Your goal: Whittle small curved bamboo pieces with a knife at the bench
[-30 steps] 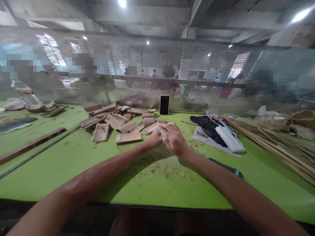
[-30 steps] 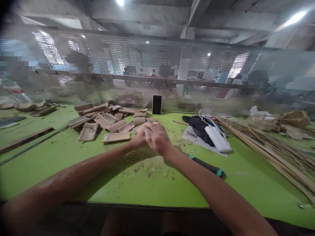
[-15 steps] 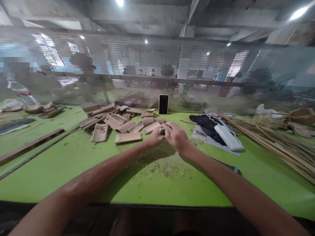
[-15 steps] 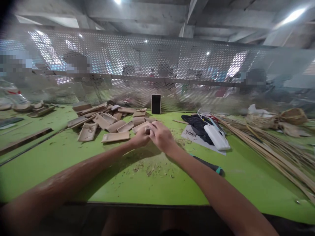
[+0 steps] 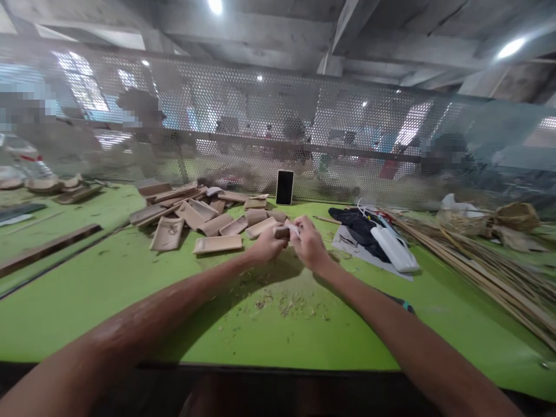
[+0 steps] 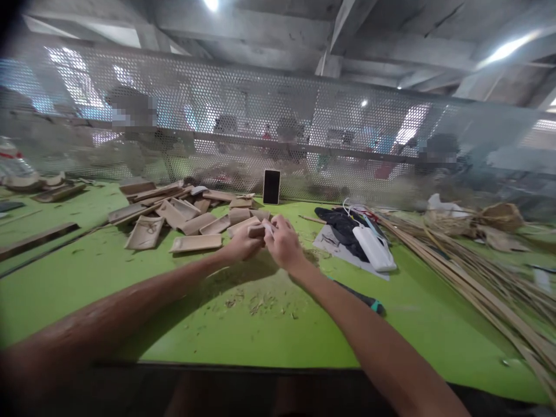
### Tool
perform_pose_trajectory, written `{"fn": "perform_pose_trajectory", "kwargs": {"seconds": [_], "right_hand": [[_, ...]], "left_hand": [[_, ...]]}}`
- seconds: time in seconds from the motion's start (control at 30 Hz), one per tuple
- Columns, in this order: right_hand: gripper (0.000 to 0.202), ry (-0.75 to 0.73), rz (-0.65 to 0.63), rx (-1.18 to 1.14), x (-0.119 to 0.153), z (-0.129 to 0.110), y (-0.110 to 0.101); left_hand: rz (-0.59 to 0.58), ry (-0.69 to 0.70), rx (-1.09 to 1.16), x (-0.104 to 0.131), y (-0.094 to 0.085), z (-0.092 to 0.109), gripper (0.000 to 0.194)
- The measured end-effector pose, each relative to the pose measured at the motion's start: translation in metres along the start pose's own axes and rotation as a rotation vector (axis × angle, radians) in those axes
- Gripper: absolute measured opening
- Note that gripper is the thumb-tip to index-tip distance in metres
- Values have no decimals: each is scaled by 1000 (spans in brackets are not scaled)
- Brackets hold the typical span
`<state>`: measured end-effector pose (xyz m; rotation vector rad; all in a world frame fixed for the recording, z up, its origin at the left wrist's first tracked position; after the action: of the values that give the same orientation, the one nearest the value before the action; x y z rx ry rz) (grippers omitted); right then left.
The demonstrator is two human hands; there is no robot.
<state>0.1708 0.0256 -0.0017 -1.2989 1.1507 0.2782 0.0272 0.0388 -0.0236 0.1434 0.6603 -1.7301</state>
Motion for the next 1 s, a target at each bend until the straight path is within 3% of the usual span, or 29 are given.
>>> {"fn": "perform_pose_trajectory", "kwargs": {"seconds": [0.13,0.3,0.43,0.6,0.7,0.87,1.0], "right_hand": [[34,-68,-54,-38,0,-1,0],[34,7,5,-2,-1,2,1],[36,-54,-53,30,2,-2,3],[38,55,-43,50,3,1,2],[37,-2,-65,12,3,0,2],[33,65,-6,19,2,1,2],[31,-20,-30,-34,2,0,4]], "left_hand": [[32,73,-5,-1,-1,2,10],[-48,36,23,-3,-1,5,7],[0,40,55,-2,-4,8,12],[4,3,53,-2,-3,12,12],[42,22,37,-2,-3,12,13],[-23,7,35,-1,-1,8,11],[30,42,42,-1,-2,5,11]]}}
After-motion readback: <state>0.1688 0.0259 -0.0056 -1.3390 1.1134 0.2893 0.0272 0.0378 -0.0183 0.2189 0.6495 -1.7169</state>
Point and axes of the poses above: each hand's wrist, its own x-axis away from the middle knuckle, its own y-axis out of the palm, z = x × y, the point moved 2 cm from there along -x, towards the middle knuckle, and after that the axes turned 6 degrees about -x, right-handed, at the moved point
